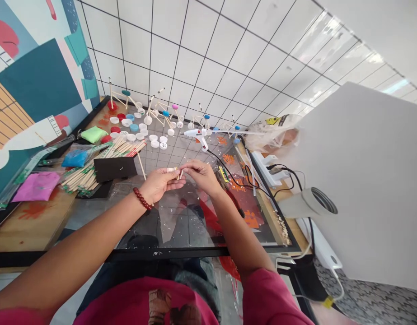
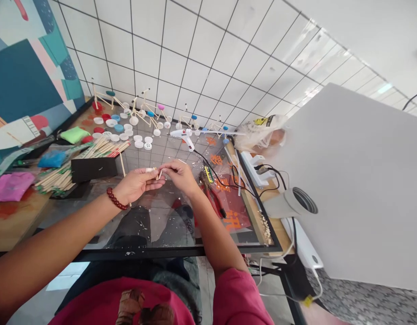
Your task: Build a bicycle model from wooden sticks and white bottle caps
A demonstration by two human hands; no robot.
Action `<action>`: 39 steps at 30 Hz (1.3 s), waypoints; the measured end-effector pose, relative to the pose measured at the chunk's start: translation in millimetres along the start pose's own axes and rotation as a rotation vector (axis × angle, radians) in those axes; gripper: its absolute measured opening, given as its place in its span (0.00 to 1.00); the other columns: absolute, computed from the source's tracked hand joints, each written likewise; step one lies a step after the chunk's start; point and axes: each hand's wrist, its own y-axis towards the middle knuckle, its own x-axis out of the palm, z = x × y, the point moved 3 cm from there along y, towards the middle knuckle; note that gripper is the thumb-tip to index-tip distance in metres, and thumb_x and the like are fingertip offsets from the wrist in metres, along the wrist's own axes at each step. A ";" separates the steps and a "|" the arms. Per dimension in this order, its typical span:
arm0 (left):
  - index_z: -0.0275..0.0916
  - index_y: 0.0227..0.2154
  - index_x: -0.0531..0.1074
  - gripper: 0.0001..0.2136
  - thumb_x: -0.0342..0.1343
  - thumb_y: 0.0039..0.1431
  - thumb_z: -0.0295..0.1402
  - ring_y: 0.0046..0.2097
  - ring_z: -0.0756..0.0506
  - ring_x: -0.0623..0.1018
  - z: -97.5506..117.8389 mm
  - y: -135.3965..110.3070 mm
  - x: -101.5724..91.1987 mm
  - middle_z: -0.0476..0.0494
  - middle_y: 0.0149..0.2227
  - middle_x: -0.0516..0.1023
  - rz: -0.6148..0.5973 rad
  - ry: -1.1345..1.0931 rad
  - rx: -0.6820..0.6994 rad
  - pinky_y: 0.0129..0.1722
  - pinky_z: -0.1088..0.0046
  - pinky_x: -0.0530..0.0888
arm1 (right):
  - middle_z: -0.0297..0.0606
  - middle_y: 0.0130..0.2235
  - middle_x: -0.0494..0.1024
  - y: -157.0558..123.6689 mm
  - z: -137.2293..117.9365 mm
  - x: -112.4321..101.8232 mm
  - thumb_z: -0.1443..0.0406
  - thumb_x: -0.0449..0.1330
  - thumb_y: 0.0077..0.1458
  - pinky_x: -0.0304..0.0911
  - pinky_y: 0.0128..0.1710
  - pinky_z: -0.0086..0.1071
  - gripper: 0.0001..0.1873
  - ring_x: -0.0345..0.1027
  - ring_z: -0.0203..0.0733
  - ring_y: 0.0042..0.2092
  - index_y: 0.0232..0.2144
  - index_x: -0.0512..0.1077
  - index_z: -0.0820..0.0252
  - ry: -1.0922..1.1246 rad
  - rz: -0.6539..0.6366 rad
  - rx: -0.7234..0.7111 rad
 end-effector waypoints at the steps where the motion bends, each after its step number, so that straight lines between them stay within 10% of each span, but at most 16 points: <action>1: 0.28 0.29 0.79 0.06 0.59 0.61 0.21 0.31 0.47 0.83 0.5 -0.5 0.4 0.38 0.28 0.82 -0.002 0.019 -0.013 0.34 0.72 0.82 | 0.36 0.33 0.80 -0.2 -2.3 0.2 0.62 0.63 0.56 0.66 0.43 0.35 0.07 0.73 0.39 0.38 0.33 0.82 0.55 -0.035 -0.012 -0.031; 7: 0.28 0.28 0.79 0.04 0.61 0.58 0.20 0.29 0.46 0.83 1.1 -2.6 1.3 0.36 0.27 0.82 -0.002 0.104 -0.029 0.31 0.74 0.81 | 0.37 0.32 0.81 -4.3 -5.6 4.7 0.64 0.63 0.57 0.65 0.40 0.33 0.07 0.73 0.39 0.36 0.32 0.82 0.55 -0.159 -0.001 -0.069; 13: 0.29 0.30 0.79 0.01 0.64 0.56 0.22 0.30 0.46 0.83 -3.3 -4.1 3.7 0.37 0.28 0.83 0.000 0.156 0.032 0.31 0.74 0.81 | 0.34 0.28 0.79 -5.7 12.9 -10.5 0.54 0.62 0.56 0.65 0.35 0.32 0.15 0.69 0.37 0.30 0.30 0.79 0.60 -0.178 0.307 0.148; 19: 0.31 0.28 0.79 0.03 0.68 0.51 0.24 0.32 0.48 0.82 -1.7 -4.3 3.1 0.41 0.29 0.82 -0.006 0.080 0.059 0.36 0.72 0.81 | 0.42 0.51 0.78 -6.9 -1.9 -9.6 0.51 0.70 0.48 0.68 0.46 0.37 0.30 0.72 0.43 0.48 0.52 0.75 0.53 -0.131 -0.109 -0.109; 27: 0.30 0.26 0.77 0.03 0.64 0.54 0.23 0.30 0.48 0.81 -2.5 -5.3 2.9 0.43 0.25 0.80 0.022 0.152 0.054 0.34 0.71 0.81 | 0.45 0.53 0.78 -11.0 -2.0 0.0 0.55 0.61 0.61 0.65 0.55 0.42 0.20 0.72 0.45 0.53 0.54 0.75 0.53 -0.249 -0.253 -0.314; 34: 0.32 0.33 0.76 0.05 0.55 0.61 0.25 0.26 0.51 0.79 5.5 -7.4 2.2 0.44 0.27 0.81 0.219 0.201 0.256 0.28 0.77 0.77 | 0.44 0.40 0.80 -6.6 14.2 -6.0 0.60 0.58 0.63 0.67 0.47 0.38 0.20 0.74 0.45 0.42 0.54 0.73 0.64 -0.543 0.009 -0.025; 39: 0.33 0.33 0.75 0.04 0.56 0.60 0.28 0.26 0.51 0.79 8.7 -4.5 -1.5 0.44 0.28 0.81 0.241 0.156 0.298 0.28 0.76 0.76 | 0.49 0.48 0.77 -8.4 11.1 9.7 0.59 0.55 0.65 0.63 0.50 0.42 0.19 0.68 0.53 0.52 0.54 0.73 0.60 -0.989 -0.074 0.116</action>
